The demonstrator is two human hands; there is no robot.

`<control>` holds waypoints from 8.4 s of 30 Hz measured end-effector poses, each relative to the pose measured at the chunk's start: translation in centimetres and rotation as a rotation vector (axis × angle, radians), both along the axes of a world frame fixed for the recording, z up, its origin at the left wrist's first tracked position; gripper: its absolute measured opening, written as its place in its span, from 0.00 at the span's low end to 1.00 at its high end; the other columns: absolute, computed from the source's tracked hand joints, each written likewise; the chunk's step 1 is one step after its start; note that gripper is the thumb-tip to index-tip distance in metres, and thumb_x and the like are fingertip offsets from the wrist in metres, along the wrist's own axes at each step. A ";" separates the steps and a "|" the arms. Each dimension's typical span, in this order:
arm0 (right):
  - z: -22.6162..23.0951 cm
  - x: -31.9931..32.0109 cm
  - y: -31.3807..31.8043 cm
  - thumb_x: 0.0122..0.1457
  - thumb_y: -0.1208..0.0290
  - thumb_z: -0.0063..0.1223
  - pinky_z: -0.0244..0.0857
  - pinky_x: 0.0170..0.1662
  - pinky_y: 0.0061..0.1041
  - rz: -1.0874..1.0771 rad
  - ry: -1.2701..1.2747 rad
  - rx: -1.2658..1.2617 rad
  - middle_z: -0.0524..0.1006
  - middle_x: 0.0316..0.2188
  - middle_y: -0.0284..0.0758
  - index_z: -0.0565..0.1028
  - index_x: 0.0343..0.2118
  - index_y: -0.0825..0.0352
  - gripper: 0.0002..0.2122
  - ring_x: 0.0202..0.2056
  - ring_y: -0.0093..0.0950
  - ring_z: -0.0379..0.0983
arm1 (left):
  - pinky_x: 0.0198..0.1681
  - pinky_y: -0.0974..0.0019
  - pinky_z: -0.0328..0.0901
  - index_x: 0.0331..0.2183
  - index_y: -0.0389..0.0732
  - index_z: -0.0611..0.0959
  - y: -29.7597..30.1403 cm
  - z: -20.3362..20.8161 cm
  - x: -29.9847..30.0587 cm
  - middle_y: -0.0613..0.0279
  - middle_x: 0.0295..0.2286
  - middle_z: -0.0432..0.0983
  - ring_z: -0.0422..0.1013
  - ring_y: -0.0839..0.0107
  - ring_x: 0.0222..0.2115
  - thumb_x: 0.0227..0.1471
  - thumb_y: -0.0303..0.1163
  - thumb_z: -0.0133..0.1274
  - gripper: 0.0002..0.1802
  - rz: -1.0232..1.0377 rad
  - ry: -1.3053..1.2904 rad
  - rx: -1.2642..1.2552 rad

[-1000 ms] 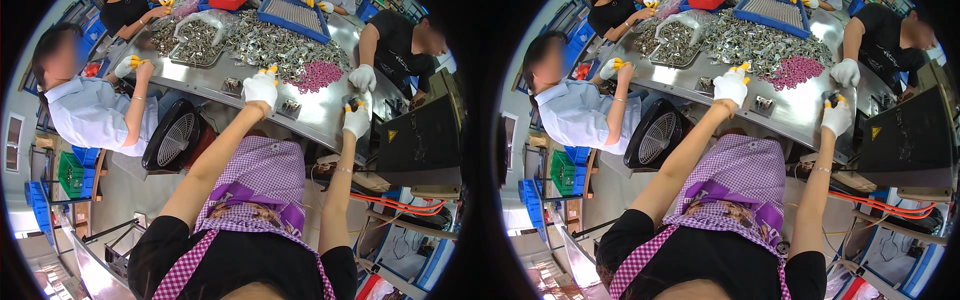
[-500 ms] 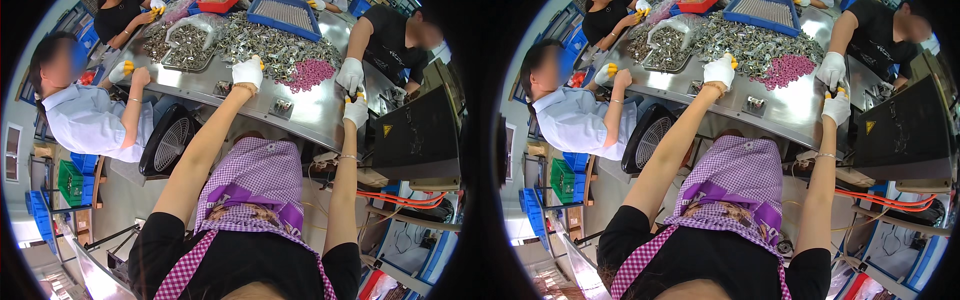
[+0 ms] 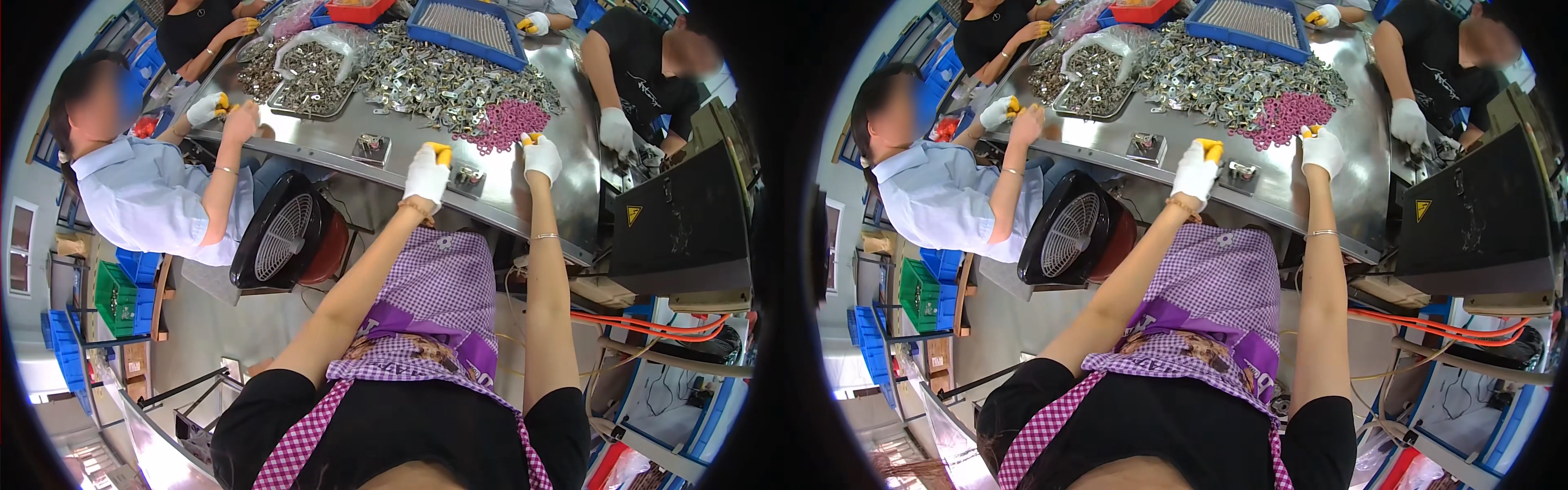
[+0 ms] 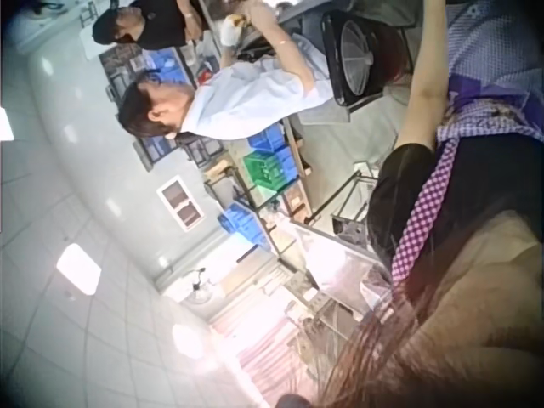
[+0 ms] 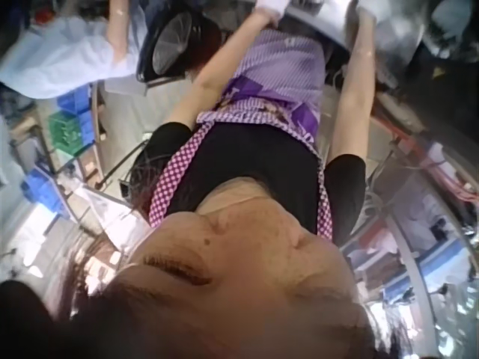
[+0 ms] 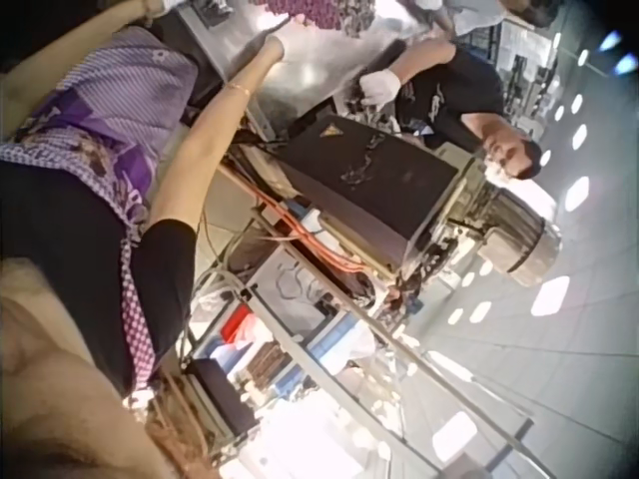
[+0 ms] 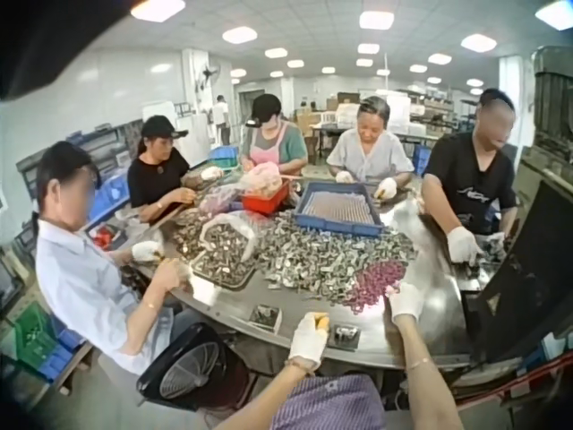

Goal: The person assembles hardware parts by picking up metal brackets and rings from the workbench, fitting the rings onto the brackets by hand, and placing the assembled pieces into fixtures.

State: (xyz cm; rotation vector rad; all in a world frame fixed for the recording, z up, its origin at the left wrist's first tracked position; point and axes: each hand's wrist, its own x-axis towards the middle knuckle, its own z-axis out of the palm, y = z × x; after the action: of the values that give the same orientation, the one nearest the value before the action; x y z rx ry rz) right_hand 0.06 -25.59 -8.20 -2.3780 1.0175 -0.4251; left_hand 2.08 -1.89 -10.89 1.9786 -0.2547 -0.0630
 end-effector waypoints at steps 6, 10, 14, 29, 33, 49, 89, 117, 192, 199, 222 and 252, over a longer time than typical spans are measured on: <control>-1.5 -2.0 -0.1 0.55 0.62 0.53 0.67 0.37 0.29 0.058 -0.351 -0.048 0.80 0.32 0.36 0.79 0.37 0.63 0.12 0.30 0.35 0.74 | 0.34 0.62 0.68 0.41 0.40 0.79 -0.8 0.5 -0.8 0.57 0.37 0.76 0.73 0.62 0.28 0.52 0.32 0.51 0.13 -0.130 0.135 -0.102; 0.1 -7.1 4.8 0.53 0.69 0.58 0.65 0.41 0.24 0.345 -0.365 -0.273 0.79 0.35 0.36 0.78 0.36 0.68 0.10 0.34 0.29 0.73 | 0.34 0.62 0.68 0.41 0.43 0.80 1.5 0.9 -1.6 0.58 0.37 0.76 0.74 0.60 0.28 0.50 0.35 0.53 0.15 -0.082 -0.248 0.348; 3.2 -8.9 7.6 0.51 0.73 0.59 0.65 0.41 0.23 0.552 -0.215 -0.073 0.78 0.34 0.34 0.78 0.35 0.68 0.08 0.33 0.27 0.72 | 0.34 0.62 0.68 0.40 0.44 0.80 1.4 -0.5 -3.5 0.58 0.36 0.77 0.74 0.60 0.28 0.50 0.37 0.54 0.15 -0.286 -0.369 0.336; -0.1 -8.6 6.5 0.45 0.80 0.59 0.66 0.36 0.20 0.531 -0.327 0.451 0.76 0.28 0.33 0.76 0.37 0.69 0.13 0.28 0.26 0.71 | 0.34 0.61 0.67 0.37 0.43 0.81 -2.0 4.7 -2.9 0.59 0.32 0.79 0.74 0.59 0.28 0.48 0.40 0.55 0.14 -0.303 -0.217 0.316; 0.0 -9.8 7.5 0.43 0.77 0.62 0.66 0.36 0.22 0.591 -0.310 0.133 0.77 0.31 0.33 0.76 0.38 0.67 0.16 0.29 0.28 0.72 | 0.35 0.62 0.67 0.37 0.43 0.81 -2.2 4.8 -3.0 0.59 0.33 0.79 0.74 0.61 0.29 0.48 0.42 0.55 0.17 -0.319 -0.439 0.598; 1.2 -7.9 -4.6 0.53 0.60 0.55 0.70 0.40 0.32 -0.191 0.029 -0.459 0.77 0.38 0.38 0.75 0.46 0.58 0.18 0.33 0.36 0.75 | 0.35 0.58 0.68 0.44 0.40 0.78 14.3 5.4 8.1 0.54 0.34 0.78 0.75 0.57 0.32 0.54 0.53 0.44 0.27 0.664 -0.244 0.790; -0.2 -6.8 -7.0 0.53 0.58 0.56 0.69 0.39 0.36 -0.285 0.045 -0.410 0.75 0.38 0.38 0.73 0.43 0.62 0.17 0.34 0.40 0.75 | 0.35 0.57 0.68 0.37 0.45 0.82 3.0 -0.1 5.0 0.56 0.32 0.78 0.74 0.54 0.29 0.48 0.41 0.55 0.14 0.088 -0.321 0.384; -2.3 2.1 -5.0 0.60 0.54 0.44 0.61 0.54 0.30 0.284 -0.033 -0.672 0.65 0.58 0.37 0.70 0.55 0.54 0.21 0.56 0.36 0.64 | 0.23 0.59 0.63 0.26 0.41 0.82 3.2 -1.2 0.0 0.58 0.23 0.75 0.68 0.59 0.19 0.44 0.39 0.58 0.11 0.276 -0.681 0.490; 0.5 -10.0 3.6 0.47 0.83 0.61 0.65 0.39 0.18 0.474 -0.280 0.593 0.76 0.32 0.32 0.75 0.32 0.71 0.09 0.32 0.22 0.70 | 0.48 0.58 0.55 0.29 0.46 0.85 -3.6 4.6 -4.3 0.61 0.34 0.78 0.69 0.58 0.35 0.47 0.44 0.54 0.13 -0.170 -0.556 0.284; 1.2 -9.8 5.0 0.47 0.83 0.61 0.66 0.39 0.18 0.437 -0.327 0.655 0.76 0.32 0.33 0.76 0.34 0.71 0.10 0.32 0.22 0.70 | 0.49 0.55 0.54 0.30 0.46 0.83 -4.7 4.3 -4.2 0.60 0.33 0.77 0.69 0.57 0.34 0.47 0.41 0.53 0.12 -0.182 -0.658 0.479; 2.5 -11.1 -2.6 0.47 0.54 0.55 0.66 0.32 0.37 -0.091 0.041 -0.402 0.79 0.30 0.39 0.77 0.38 0.62 0.19 0.29 0.40 0.74 | 0.31 0.54 0.66 0.51 0.56 0.76 1.2 3.6 4.6 0.55 0.34 0.77 0.73 0.54 0.31 0.48 0.44 0.50 0.26 -0.277 -0.630 0.678; -0.5 -2.9 -3.4 0.54 0.65 0.54 0.66 0.40 0.34 0.181 -0.016 -0.088 0.77 0.34 0.38 0.79 0.37 0.61 0.10 0.31 0.40 0.73 | 0.34 0.58 0.67 0.36 0.46 0.81 2.7 -0.8 4.7 0.59 0.32 0.79 0.74 0.56 0.28 0.50 0.36 0.53 0.10 0.005 -0.172 0.058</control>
State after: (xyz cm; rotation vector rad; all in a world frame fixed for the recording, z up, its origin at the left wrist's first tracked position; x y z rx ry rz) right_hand -2.80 -28.97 -8.68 -2.5142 0.7828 -0.4283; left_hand 6.75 0.84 -11.73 2.0443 -0.3631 0.1050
